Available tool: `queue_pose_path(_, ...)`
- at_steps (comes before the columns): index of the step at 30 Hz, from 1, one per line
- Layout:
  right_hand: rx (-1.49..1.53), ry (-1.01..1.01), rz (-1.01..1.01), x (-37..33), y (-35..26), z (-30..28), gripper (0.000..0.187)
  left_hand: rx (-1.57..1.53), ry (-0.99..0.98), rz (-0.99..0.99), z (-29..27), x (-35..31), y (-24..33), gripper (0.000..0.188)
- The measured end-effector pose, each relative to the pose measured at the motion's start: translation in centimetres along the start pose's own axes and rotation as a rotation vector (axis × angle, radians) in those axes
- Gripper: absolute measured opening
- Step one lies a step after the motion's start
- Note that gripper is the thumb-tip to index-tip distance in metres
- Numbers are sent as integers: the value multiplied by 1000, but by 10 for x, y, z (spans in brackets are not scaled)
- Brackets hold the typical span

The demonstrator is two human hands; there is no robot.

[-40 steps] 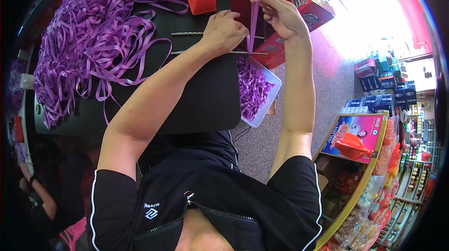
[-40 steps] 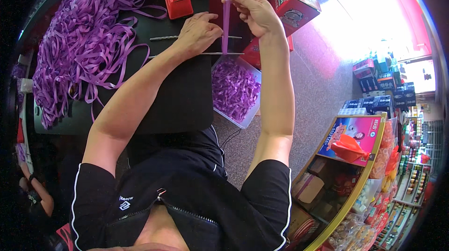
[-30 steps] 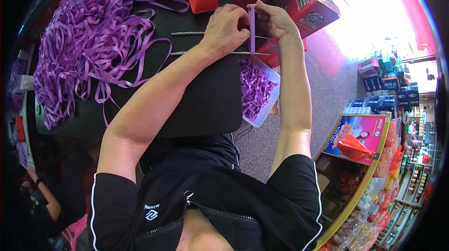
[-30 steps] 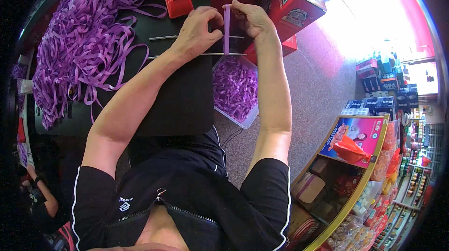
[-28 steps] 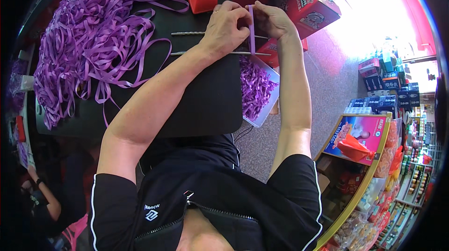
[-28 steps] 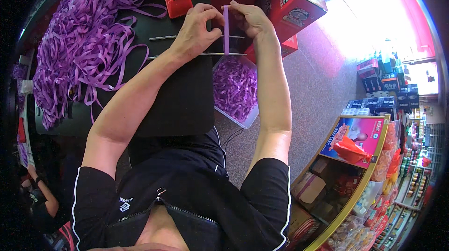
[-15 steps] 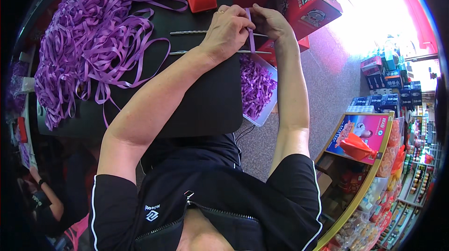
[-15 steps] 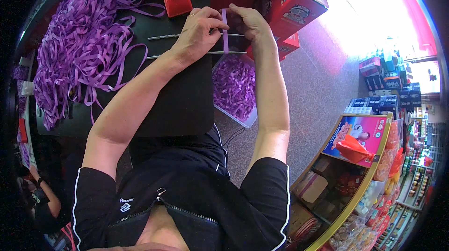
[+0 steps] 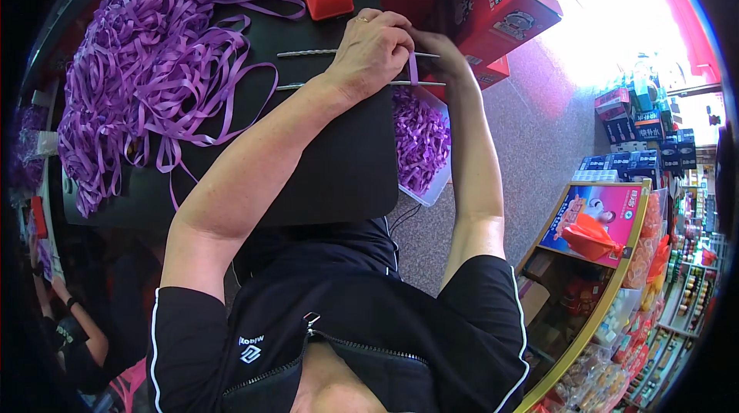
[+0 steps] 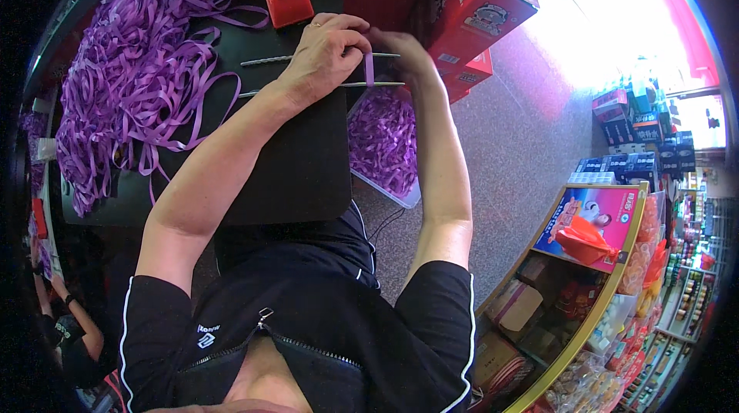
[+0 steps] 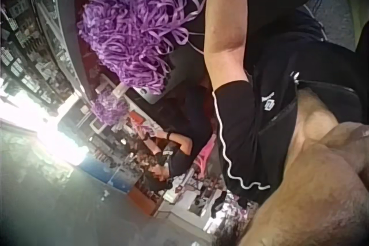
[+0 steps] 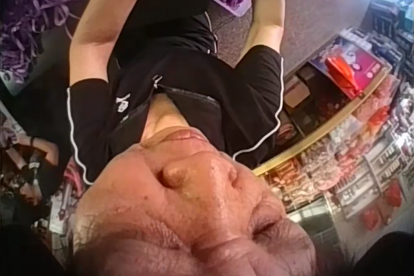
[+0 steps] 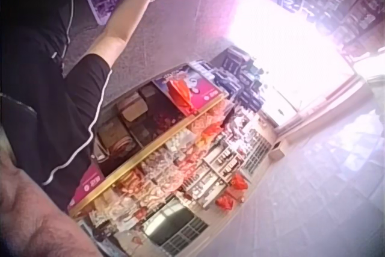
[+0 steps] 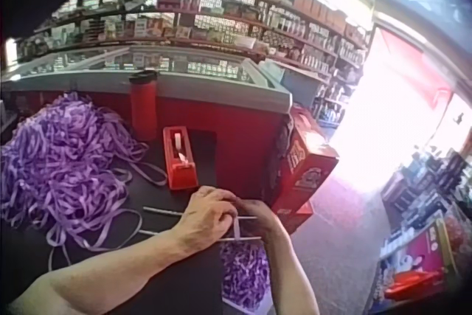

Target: The recorder is seen organizing and looping purple lanyards around a measuring guide on a desk.

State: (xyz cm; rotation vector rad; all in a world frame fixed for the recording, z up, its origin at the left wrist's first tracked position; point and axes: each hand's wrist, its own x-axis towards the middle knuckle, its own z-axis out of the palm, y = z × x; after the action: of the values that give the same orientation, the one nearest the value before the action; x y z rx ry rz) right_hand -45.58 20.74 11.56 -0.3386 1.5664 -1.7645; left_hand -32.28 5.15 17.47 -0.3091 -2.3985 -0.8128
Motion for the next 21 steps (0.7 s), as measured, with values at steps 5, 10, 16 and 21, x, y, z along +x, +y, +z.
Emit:
queue_pose_path(5, -575, 26, -388, -41, 46, 5, 24, -74, -69, -28, 2, 4, -3, 16)
queue_pose_path(10, -467, 130, -280, -74, 82, 14, 25, -117, -116, -92, 0, 3, -4, 19)
queue_pose_path(16, -355, 256, -340, -125, 69, 55, 33, -132, -158, -131, -4, 4, -3, 23)
queue_pose_path(21, -319, 258, -252, -149, 45, 70, 37, -138, -170, -97, -3, 5, -3, 28)
